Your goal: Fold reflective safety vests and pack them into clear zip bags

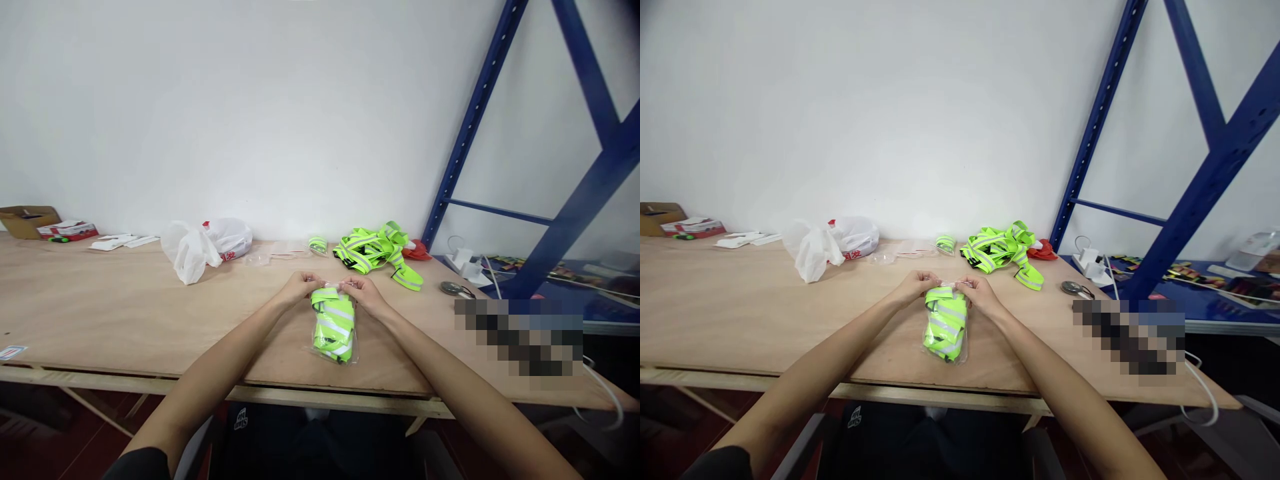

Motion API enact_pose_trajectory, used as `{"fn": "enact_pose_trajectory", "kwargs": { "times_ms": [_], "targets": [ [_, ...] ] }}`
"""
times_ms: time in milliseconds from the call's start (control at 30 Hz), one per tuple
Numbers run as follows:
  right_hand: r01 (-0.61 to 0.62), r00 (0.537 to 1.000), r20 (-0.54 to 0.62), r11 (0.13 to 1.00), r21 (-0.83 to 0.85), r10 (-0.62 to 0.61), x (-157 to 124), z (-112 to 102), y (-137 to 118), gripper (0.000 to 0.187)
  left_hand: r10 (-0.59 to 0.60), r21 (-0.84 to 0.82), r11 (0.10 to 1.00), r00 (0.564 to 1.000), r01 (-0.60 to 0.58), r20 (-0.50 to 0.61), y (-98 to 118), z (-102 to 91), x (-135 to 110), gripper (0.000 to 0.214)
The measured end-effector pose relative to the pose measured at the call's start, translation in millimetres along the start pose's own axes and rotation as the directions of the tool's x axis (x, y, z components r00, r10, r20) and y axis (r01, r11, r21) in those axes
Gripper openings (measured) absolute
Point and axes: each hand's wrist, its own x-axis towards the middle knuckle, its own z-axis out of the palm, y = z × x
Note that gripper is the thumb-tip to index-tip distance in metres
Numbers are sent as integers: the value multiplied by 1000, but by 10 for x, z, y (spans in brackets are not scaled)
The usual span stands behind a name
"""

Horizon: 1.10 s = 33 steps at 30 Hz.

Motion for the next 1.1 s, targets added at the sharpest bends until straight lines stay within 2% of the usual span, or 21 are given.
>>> {"fn": "enact_pose_trajectory", "kwargs": {
  "times_ms": [167, 467, 767, 933, 1100],
  "targets": [
    [-56, 998, 25, 998, 28, 55, 15, 8, 41, 40, 24, 3, 1000, 1000, -24, -9, 8, 15, 3, 40],
    [87, 994, 58, 996, 8, -88, 7, 41, 11, 38, -35, -40, 998, 998, 38, 56, -15, 56, -38, 46],
    [24, 994, 102, 1000, 16, -26, 21, 42, 58, 42, 22, -18, 1000, 998, -21, 56, -45, 82, -20, 46],
    [63, 996, 69, 998, -13, -62, 34, 39, 68, 43, 22, -7, 1000, 999, -22, 42, -53, 58, -13, 44],
    [94, 995, -12, 995, -40, -95, 35, -4, 33, 39, 14, -41, 999, 999, -12, 36, -11, -53, -6, 48]
  ]
}}
